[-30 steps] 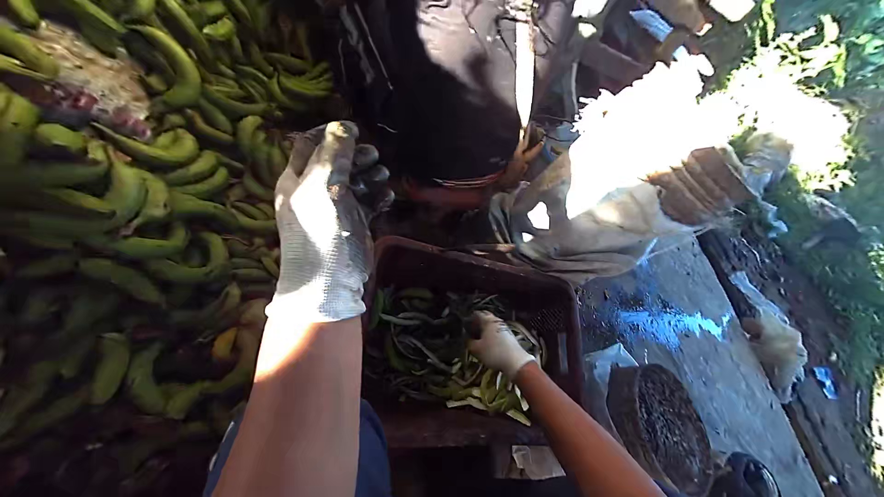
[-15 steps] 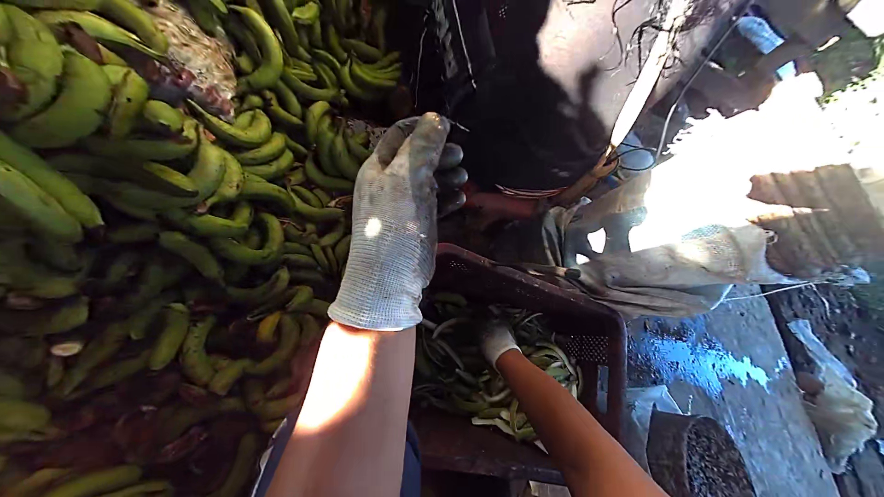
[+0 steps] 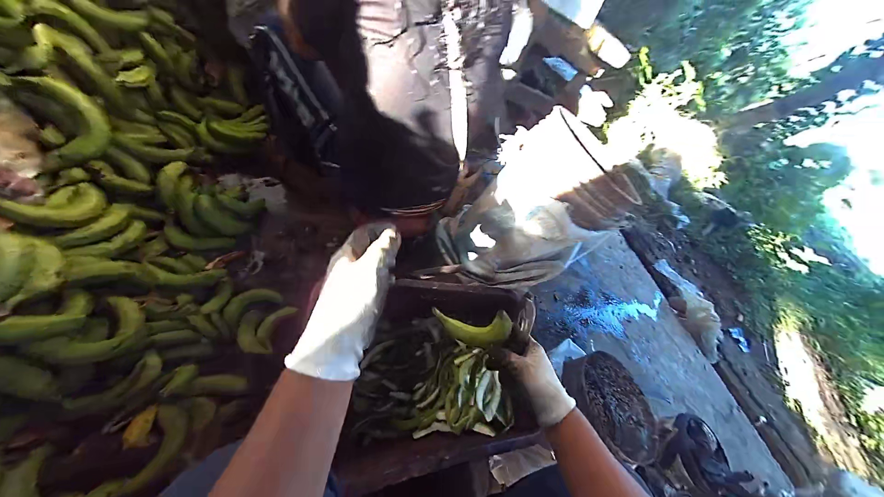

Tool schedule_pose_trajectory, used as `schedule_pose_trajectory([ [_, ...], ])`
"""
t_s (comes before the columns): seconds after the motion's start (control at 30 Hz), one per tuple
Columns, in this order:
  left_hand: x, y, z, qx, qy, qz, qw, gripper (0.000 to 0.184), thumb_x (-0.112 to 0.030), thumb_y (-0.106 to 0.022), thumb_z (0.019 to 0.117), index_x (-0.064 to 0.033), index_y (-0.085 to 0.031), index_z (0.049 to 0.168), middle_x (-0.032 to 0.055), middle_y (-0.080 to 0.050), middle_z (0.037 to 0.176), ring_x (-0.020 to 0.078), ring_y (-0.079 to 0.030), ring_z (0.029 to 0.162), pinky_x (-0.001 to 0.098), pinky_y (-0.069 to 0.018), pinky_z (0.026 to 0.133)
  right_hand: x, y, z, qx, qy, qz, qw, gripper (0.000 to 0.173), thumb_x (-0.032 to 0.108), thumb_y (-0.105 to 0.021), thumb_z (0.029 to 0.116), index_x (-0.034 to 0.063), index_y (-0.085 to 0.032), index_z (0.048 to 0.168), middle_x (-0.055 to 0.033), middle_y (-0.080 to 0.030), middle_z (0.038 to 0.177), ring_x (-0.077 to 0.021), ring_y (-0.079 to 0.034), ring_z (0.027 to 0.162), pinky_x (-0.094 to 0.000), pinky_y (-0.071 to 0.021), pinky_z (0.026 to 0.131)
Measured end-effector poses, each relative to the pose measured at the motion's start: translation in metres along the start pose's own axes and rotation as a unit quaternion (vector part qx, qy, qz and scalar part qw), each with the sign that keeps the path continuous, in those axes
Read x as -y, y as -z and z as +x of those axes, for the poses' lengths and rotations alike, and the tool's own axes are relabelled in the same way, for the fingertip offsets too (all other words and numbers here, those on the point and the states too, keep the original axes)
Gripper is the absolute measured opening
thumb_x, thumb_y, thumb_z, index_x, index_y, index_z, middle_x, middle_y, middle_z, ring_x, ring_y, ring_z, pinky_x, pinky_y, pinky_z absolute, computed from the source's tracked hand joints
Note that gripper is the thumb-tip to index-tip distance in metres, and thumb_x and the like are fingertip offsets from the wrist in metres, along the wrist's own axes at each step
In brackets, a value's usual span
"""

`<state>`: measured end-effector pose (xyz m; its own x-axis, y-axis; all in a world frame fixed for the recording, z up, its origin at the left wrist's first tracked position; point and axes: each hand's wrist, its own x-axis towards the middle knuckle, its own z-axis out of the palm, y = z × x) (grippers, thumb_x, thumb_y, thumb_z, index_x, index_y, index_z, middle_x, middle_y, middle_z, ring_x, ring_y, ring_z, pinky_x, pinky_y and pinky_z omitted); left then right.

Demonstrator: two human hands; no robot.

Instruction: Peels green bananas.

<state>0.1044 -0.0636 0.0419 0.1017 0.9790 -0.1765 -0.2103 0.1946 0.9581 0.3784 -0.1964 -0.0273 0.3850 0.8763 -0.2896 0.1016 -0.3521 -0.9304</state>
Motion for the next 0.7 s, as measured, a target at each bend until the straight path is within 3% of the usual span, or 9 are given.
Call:
schedule_pose_trajectory([
  [0.07,0.024,-0.028,-0.014,0.017,0.031,0.030,0.999,0.045,-0.043,-0.054,0.1040,-0.0167,-0.055,0.141,0.0101,-0.066,0.121,0.0224,-0.067,0.099,0.0445,-0.0578,0.083,0.009,-0.002,-0.011,-0.034,0.018,0.176,0.984,0.043,0.009,-0.070,0.0957,-0.0007,-0.054,0.134,-0.0192,-0.071,0.106,-0.0283,-0.072,0.084,-0.0455,-0.0633,0.073],
  [0.13,0.045,-0.054,-0.032,0.046,0.031,0.128,0.990,0.049,-0.041,-0.052,0.1050,-0.0122,-0.050,0.145,0.0131,-0.062,0.130,0.0228,-0.066,0.106,0.0441,-0.0573,0.088,0.022,-0.007,-0.017,-0.047,0.053,0.256,0.964,0.040,0.012,-0.068,0.0969,-0.0011,-0.052,0.132,-0.0188,-0.070,0.099,-0.0252,-0.070,0.076,-0.0422,-0.0619,0.067],
  [0.2,0.064,-0.074,-0.050,0.075,-0.073,0.267,0.958,0.059,-0.041,-0.056,0.1014,-0.0072,-0.047,0.149,0.0185,-0.052,0.147,0.0282,-0.055,0.130,0.0483,-0.0481,0.107,0.029,-0.007,-0.020,-0.075,0.110,0.237,0.962,0.043,0.015,-0.074,0.0933,-0.0030,-0.056,0.128,-0.0168,-0.071,0.094,-0.0219,-0.069,0.073,-0.0391,-0.0617,0.066],
  [0.23,0.073,-0.083,-0.058,0.099,-0.141,0.301,0.938,0.060,-0.042,-0.059,0.0994,-0.0068,-0.050,0.147,0.0196,-0.050,0.149,0.0306,-0.050,0.136,0.0502,-0.0437,0.113,0.030,-0.005,-0.022,-0.097,0.139,0.197,0.966,0.043,0.017,-0.077,0.0908,-0.0029,-0.060,0.125,-0.0148,-0.072,0.095,-0.0210,-0.071,0.077,-0.0385,-0.0628,0.070],
  [0.3,0.081,-0.099,-0.070,0.181,-0.201,0.290,0.918,0.058,-0.043,-0.061,0.0983,-0.0112,-0.053,0.146,0.0133,-0.051,0.150,0.0246,-0.049,0.139,0.0460,-0.0435,0.114,0.029,-0.002,-0.029,-0.114,0.189,0.125,0.967,0.049,0.015,-0.082,0.0865,-0.0014,-0.061,0.127,-0.0110,-0.074,0.102,-0.0182,-0.073,0.088,-0.0366,-0.0642,0.080],
  [0.4,0.091,-0.110,-0.079,0.265,-0.147,0.157,0.940,0.062,-0.040,-0.062,0.0987,-0.0047,-0.047,0.148,0.0066,-0.060,0.139,0.0121,-0.059,0.126,0.0340,-0.0509,0.108,0.027,0.006,-0.039,-0.065,0.214,-0.029,0.974,0.056,0.020,-0.083,0.0818,0.0075,-0.065,0.133,-0.0087,-0.065,0.127,-0.0133,-0.067,0.107,-0.0317,-0.0595,0.091],
  [0.5,0.093,-0.108,-0.076,0.226,-0.077,0.118,0.964,0.051,-0.035,-0.064,0.0977,-0.0036,-0.056,0.137,0.0051,-0.071,0.118,0.0119,-0.068,0.107,0.0325,-0.0578,0.095,0.030,0.021,-0.046,0.028,0.187,-0.120,0.975,0.064,0.019,-0.079,0.0825,0.0128,-0.059,0.143,-0.0081,-0.061,0.136,-0.0126,-0.063,0.113,-0.0313,-0.0554,0.095],
  [0.6,0.088,-0.107,-0.070,0.166,-0.083,0.180,0.966,0.037,-0.026,-0.068,0.0968,-0.0050,-0.064,0.127,0.0027,-0.073,0.111,0.0105,-0.070,0.102,0.0307,-0.0594,0.092,0.035,0.033,-0.048,0.048,0.125,-0.057,0.989,0.066,0.017,-0.077,0.0846,0.0098,-0.050,0.144,-0.0035,-0.067,0.126,-0.0114,-0.067,0.106,-0.0328,-0.0589,0.091],
  [0.7,0.081,-0.104,-0.063,0.131,-0.093,0.137,0.977,0.043,-0.028,-0.059,0.1012,-0.0007,-0.056,0.134,0.0076,-0.072,0.113,0.0156,-0.071,0.098,0.0341,-0.0619,0.086,0.041,0.049,-0.041,-0.048,0.082,-0.087,0.992,0.052,0.030,-0.071,0.0900,0.0083,-0.053,0.134,-0.0049,-0.067,0.108,-0.0139,-0.068,0.091,-0.0370,-0.0595,0.081],
])
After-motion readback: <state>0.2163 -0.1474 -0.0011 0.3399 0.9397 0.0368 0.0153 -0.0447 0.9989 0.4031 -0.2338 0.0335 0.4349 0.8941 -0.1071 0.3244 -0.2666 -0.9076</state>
